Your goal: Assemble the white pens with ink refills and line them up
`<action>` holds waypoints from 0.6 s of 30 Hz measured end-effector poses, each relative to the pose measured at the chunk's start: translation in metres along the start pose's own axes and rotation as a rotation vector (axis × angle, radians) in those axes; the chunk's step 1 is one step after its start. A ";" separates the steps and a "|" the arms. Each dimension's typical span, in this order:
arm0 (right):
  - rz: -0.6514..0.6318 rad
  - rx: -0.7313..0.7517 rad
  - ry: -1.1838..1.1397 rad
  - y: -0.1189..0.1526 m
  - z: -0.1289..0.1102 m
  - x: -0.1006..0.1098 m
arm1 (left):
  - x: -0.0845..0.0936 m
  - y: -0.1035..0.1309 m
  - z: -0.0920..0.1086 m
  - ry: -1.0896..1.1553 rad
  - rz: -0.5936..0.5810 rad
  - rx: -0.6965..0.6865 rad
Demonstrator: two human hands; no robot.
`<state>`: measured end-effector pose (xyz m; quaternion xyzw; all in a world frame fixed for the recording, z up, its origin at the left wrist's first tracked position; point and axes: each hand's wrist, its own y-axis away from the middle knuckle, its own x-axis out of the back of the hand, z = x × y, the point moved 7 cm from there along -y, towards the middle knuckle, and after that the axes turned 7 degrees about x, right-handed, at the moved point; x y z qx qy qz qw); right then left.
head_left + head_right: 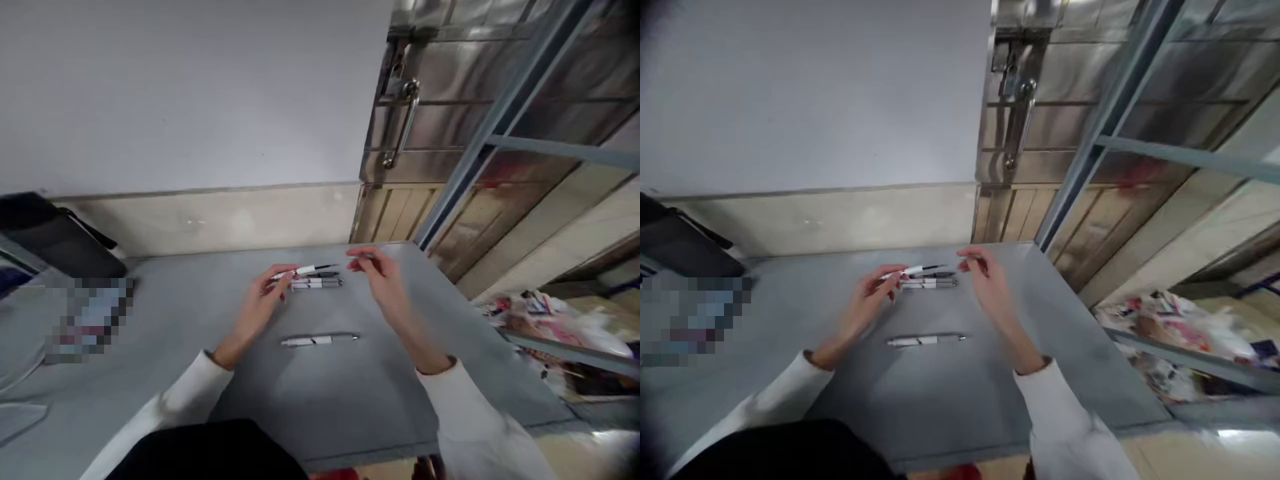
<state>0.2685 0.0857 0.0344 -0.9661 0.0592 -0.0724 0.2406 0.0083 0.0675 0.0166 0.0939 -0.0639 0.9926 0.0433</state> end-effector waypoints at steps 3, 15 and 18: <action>-0.123 -0.031 0.069 0.006 -0.005 -0.013 | -0.002 -0.001 0.002 -0.015 0.000 -0.009; -0.257 -0.026 0.124 0.010 -0.006 -0.023 | -0.005 0.000 -0.002 0.009 -0.016 -0.016; -0.124 -0.027 0.049 0.004 -0.001 -0.010 | -0.001 -0.001 -0.001 0.027 0.037 -0.018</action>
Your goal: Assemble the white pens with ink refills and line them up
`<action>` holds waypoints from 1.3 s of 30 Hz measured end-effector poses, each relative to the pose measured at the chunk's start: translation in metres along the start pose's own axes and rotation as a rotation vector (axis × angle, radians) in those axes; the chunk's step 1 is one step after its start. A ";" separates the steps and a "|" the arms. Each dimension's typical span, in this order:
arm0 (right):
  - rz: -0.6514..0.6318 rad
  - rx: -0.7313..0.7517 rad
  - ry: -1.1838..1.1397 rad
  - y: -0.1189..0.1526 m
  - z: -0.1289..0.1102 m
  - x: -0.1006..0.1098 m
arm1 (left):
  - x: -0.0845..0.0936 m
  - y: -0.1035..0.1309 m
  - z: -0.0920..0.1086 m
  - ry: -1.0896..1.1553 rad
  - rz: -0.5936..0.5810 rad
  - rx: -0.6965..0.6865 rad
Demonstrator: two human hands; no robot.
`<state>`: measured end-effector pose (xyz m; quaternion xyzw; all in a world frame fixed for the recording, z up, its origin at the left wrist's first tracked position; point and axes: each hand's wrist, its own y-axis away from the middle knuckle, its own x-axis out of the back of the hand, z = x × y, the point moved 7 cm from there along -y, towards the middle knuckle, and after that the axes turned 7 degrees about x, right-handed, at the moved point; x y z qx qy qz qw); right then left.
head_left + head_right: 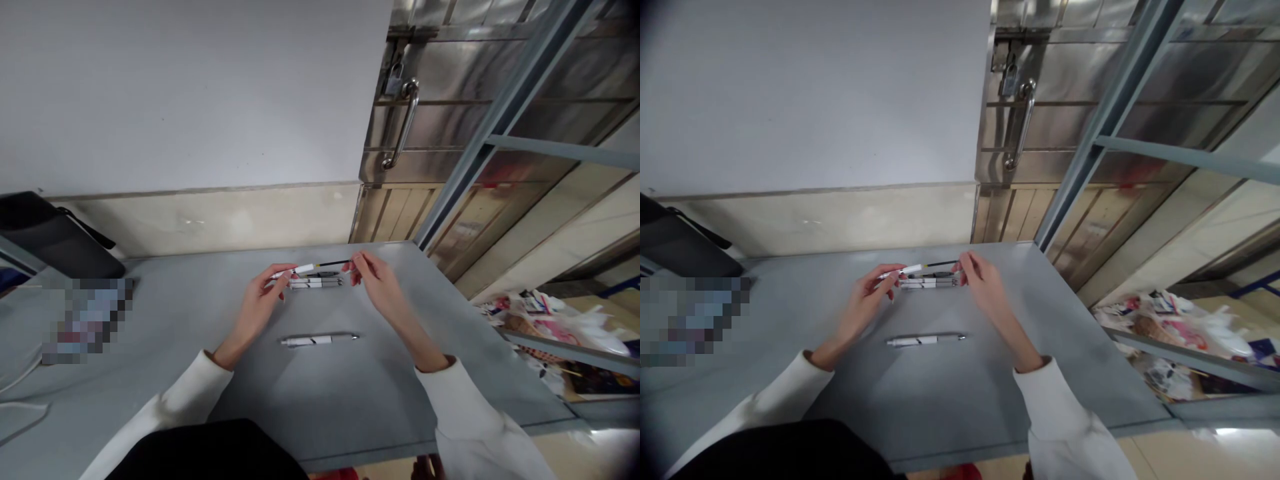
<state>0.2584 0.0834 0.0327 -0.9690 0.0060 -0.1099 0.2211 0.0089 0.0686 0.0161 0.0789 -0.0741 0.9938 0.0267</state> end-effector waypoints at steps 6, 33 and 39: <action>0.234 0.042 -0.102 -0.001 -0.002 0.018 | 0.007 -0.001 0.002 0.003 0.068 -0.025; 0.234 0.120 -0.022 0.005 -0.015 0.008 | -0.003 0.002 -0.003 -0.089 -0.042 0.007; 0.236 0.130 0.008 0.007 -0.020 0.009 | -0.003 0.002 -0.005 -0.088 -0.040 0.007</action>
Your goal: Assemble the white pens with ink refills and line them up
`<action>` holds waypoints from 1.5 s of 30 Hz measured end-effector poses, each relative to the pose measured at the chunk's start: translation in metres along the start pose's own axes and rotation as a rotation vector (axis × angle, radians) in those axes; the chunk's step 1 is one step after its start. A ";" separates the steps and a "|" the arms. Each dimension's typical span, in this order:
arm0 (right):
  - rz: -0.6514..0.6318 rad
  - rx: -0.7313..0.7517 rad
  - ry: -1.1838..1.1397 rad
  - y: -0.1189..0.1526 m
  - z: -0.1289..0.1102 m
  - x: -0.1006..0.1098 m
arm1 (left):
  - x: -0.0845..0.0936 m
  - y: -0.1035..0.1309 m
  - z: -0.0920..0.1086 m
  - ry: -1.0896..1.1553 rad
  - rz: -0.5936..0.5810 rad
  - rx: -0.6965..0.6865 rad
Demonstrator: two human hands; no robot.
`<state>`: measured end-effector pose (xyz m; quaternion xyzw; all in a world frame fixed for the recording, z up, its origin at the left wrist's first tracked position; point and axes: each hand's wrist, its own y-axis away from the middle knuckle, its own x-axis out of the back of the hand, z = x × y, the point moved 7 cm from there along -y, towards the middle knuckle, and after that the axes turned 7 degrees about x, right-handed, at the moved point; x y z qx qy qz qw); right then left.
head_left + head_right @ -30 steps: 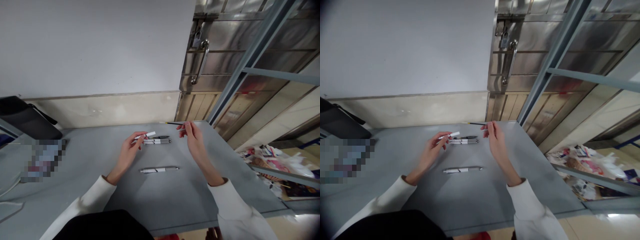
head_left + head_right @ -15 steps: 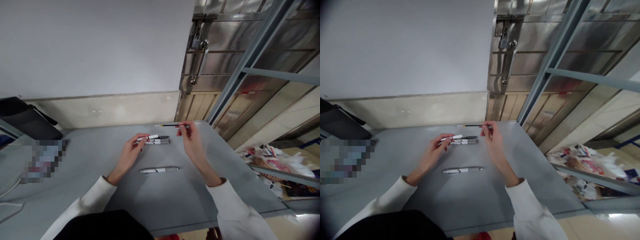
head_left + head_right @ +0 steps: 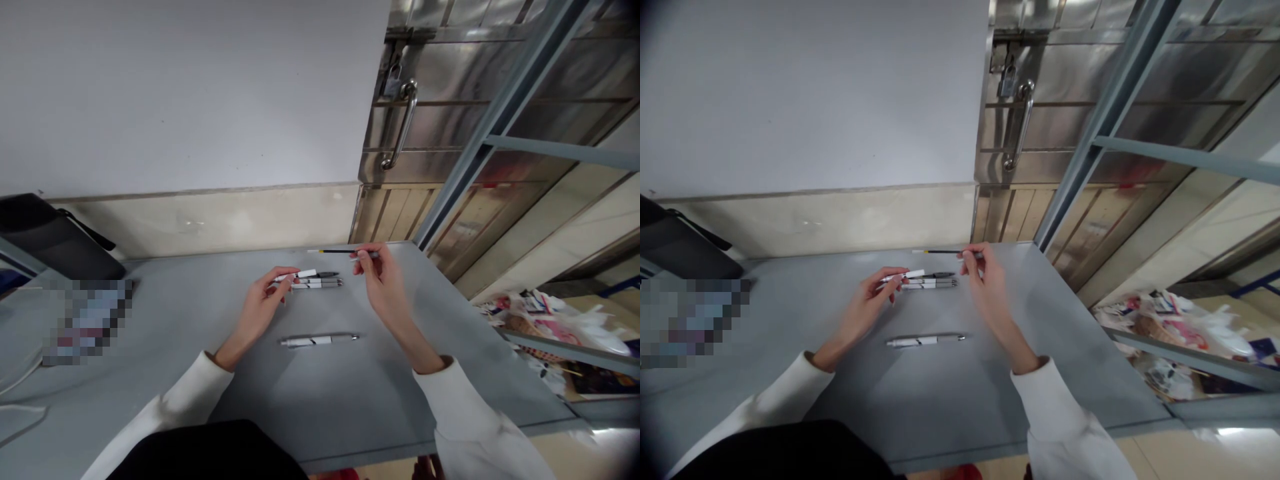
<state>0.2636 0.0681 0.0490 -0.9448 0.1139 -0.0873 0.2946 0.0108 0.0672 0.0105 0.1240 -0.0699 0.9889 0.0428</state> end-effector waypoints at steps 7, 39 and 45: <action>0.010 0.010 0.010 0.001 -0.009 0.002 | 0.000 0.001 0.003 0.012 -0.007 0.016; -0.012 -0.044 -0.039 -0.001 0.002 0.000 | 0.001 0.001 0.003 -0.022 0.014 -0.008; -0.024 -0.042 -0.027 -0.002 0.014 0.001 | 0.003 -0.002 0.003 0.008 0.026 0.004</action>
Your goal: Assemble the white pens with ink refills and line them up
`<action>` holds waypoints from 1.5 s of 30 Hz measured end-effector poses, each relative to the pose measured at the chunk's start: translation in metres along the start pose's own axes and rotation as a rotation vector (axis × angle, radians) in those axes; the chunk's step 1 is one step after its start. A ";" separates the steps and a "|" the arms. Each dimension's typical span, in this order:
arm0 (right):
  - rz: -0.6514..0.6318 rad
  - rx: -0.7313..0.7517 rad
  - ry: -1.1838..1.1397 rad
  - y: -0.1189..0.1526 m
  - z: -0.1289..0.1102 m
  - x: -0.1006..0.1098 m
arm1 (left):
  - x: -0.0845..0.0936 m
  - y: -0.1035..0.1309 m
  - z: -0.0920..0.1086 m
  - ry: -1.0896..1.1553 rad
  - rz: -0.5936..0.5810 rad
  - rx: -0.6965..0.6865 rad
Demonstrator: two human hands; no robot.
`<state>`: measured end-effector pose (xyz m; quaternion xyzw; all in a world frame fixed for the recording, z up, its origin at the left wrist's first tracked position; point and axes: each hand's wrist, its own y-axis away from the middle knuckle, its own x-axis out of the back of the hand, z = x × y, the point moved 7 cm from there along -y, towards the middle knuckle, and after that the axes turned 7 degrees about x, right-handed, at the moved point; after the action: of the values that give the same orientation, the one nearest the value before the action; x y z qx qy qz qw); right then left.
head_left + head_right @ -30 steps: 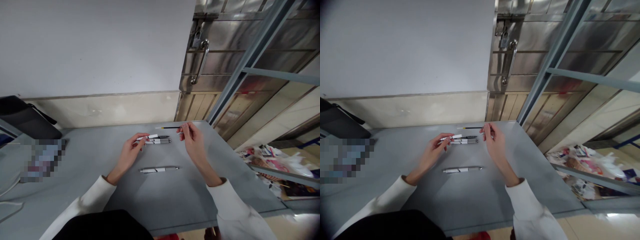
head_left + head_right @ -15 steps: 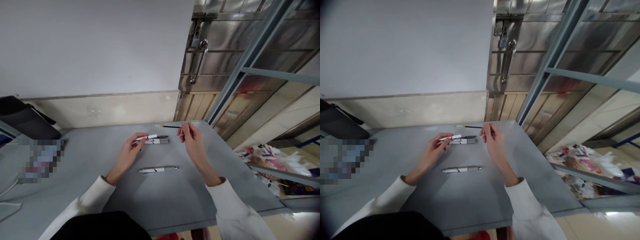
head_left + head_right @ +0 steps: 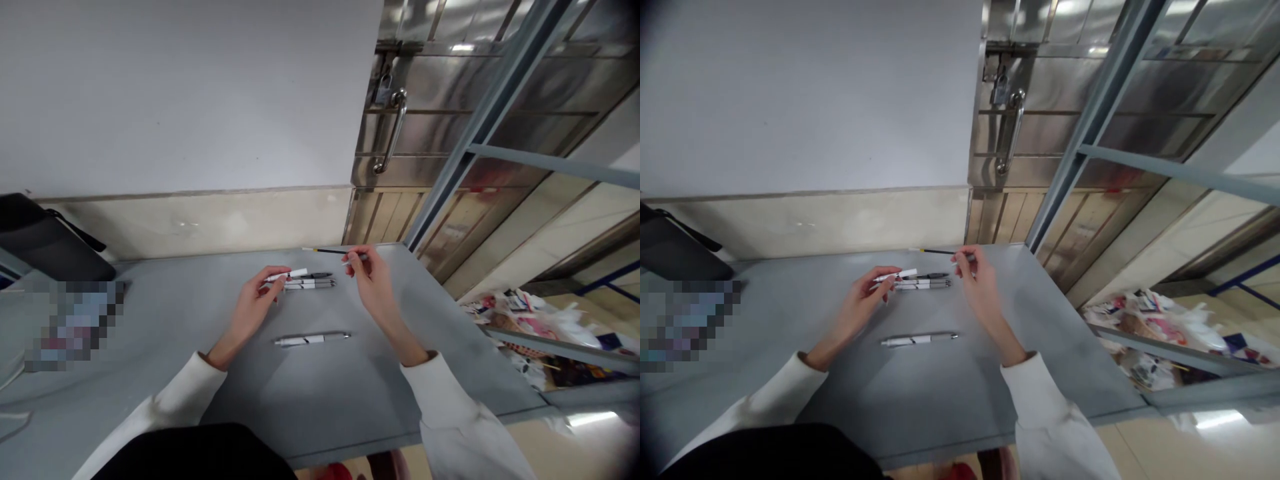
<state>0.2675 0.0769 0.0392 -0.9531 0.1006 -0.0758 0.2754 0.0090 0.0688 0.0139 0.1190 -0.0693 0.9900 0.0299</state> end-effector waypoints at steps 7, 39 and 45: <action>-0.001 -0.006 0.032 -0.002 0.006 0.002 | 0.000 0.000 -0.001 0.001 0.002 -0.019; -0.114 -0.051 0.036 0.004 -0.001 -0.009 | 0.000 0.001 0.000 -0.013 0.000 -0.002; -0.105 -0.045 0.044 0.004 0.002 -0.009 | 0.000 0.000 -0.002 -0.023 -0.004 -0.007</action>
<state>0.2588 0.0768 0.0349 -0.9612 0.0580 -0.1086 0.2470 0.0089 0.0688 0.0119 0.1305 -0.0727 0.9883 0.0317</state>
